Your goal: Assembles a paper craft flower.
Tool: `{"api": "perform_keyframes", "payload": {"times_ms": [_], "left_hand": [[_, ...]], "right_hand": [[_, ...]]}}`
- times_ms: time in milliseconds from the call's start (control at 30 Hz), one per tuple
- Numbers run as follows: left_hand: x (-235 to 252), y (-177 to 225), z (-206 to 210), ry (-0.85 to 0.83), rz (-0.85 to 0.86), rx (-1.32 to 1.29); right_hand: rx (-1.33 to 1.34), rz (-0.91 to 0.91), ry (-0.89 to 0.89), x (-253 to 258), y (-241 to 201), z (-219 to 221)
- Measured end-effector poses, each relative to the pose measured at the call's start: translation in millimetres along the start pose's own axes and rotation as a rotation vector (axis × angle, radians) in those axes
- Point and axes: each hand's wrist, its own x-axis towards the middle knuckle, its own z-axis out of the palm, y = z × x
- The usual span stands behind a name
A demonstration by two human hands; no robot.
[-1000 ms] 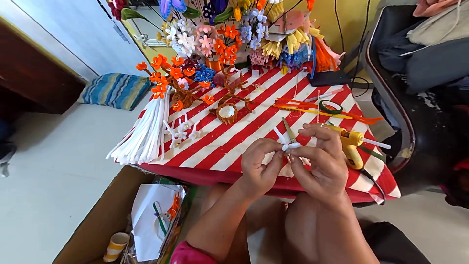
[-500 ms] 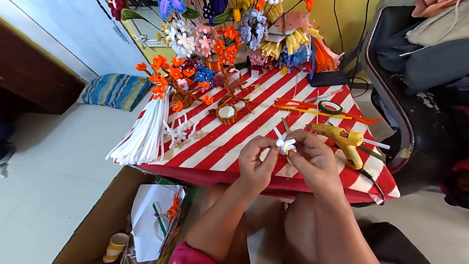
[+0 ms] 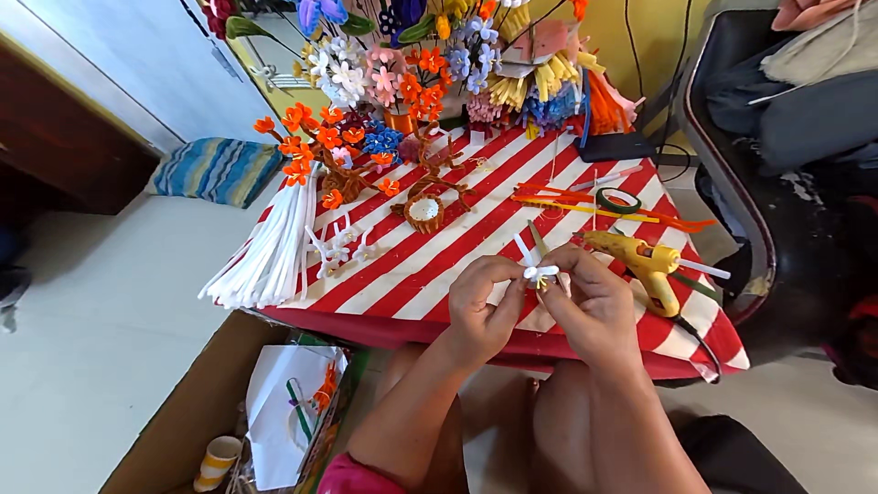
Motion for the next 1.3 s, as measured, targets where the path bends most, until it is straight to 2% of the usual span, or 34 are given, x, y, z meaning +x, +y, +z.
{"api": "perform_keyframes", "payload": {"times_ms": [533, 1100, 1300], "left_hand": [[1.8, 2.2, -1.9, -0.032, -0.06, -0.077], [-2.6, 2.8, 3.4, 0.014, -0.114, -0.08], [-0.1, 4.4, 3.8, 0.026, -0.189, -0.14]], "right_hand": [[-0.02, -0.065, 0.045, -0.9, 2.9, 4.2], [-0.182, -0.102, 0.161, -3.8, 4.9, 14.3], [-0.205, -0.091, 0.162, -3.5, 5.3, 15.8]]}}
